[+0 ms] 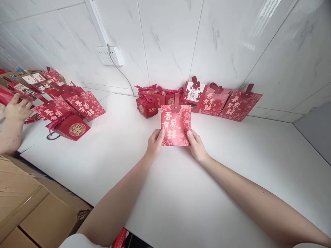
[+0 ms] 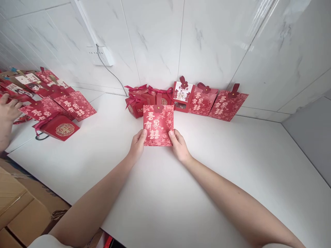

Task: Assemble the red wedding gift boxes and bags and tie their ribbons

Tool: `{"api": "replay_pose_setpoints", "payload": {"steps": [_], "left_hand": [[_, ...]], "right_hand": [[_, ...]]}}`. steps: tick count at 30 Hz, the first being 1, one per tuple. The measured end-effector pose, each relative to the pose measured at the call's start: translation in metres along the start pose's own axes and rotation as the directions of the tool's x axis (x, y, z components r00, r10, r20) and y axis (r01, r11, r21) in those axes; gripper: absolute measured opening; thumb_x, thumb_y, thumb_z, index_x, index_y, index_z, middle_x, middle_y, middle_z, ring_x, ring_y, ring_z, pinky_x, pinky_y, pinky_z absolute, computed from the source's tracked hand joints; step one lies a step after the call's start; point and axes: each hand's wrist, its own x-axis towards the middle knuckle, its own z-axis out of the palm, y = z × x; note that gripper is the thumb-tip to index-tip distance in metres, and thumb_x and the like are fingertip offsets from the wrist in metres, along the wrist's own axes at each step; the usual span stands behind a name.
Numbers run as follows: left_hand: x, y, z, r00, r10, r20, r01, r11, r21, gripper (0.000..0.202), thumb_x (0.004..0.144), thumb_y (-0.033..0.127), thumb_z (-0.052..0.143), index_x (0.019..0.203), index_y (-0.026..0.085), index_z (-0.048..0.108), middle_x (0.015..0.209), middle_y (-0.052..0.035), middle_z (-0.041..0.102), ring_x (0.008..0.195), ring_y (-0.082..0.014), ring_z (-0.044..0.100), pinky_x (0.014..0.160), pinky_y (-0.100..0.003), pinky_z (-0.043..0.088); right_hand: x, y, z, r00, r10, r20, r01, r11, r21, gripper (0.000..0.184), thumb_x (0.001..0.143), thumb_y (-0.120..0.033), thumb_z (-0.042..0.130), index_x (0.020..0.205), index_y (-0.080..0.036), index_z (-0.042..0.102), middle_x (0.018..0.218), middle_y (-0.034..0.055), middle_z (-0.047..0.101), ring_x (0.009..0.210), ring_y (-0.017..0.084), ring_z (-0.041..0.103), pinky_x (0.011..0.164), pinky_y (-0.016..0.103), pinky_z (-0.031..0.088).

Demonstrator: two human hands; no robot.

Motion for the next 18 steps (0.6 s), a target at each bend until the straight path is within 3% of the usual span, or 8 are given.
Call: {"api": "replay_pose_setpoints", "payload": {"steps": [8, 12, 18], "left_hand": [[0.0003, -0.0018, 0.0008, 0.994, 0.013, 0.110, 0.004, 0.988, -0.154, 0.042, 0.089, 0.059, 0.054, 0.079, 0.018, 0.053, 0.083, -0.0026, 0.054, 0.079, -0.0147, 0.049, 0.072, -0.026, 0.040], [-0.0032, 0.0004, 0.0027, 0.996, 0.046, 0.077, -0.041, 0.997, -0.071, 0.041, 0.092, 0.059, 0.049, 0.088, 0.019, 0.056, 0.091, -0.0043, 0.058, 0.084, -0.0158, 0.052, 0.075, -0.026, 0.041], [-0.0036, -0.0014, 0.0036, 0.998, 0.020, 0.063, -0.017, 0.999, -0.045, 0.045, 0.093, 0.061, 0.043, 0.089, 0.018, 0.057, 0.095, -0.0059, 0.062, 0.090, -0.0182, 0.056, 0.081, -0.028, 0.044]], "right_hand": [[-0.0013, 0.0024, -0.0026, 0.995, -0.063, -0.077, 0.061, 0.998, -0.021, 0.040, 0.096, -0.058, 0.048, 0.080, -0.022, 0.048, 0.082, -0.0005, 0.048, 0.079, 0.017, 0.045, 0.076, 0.028, 0.039], [-0.0032, 0.0010, -0.0007, 0.987, -0.067, -0.144, 0.068, 0.998, 0.005, 0.038, 0.096, -0.056, 0.051, 0.079, -0.022, 0.044, 0.081, -0.0017, 0.045, 0.076, 0.016, 0.042, 0.074, 0.028, 0.037], [-0.0019, 0.0021, -0.0011, 0.992, -0.094, -0.082, 0.084, 0.989, -0.121, 0.040, 0.099, -0.056, 0.042, 0.081, -0.021, 0.048, 0.086, 0.0008, 0.048, 0.082, 0.018, 0.045, 0.080, 0.031, 0.038]]}}
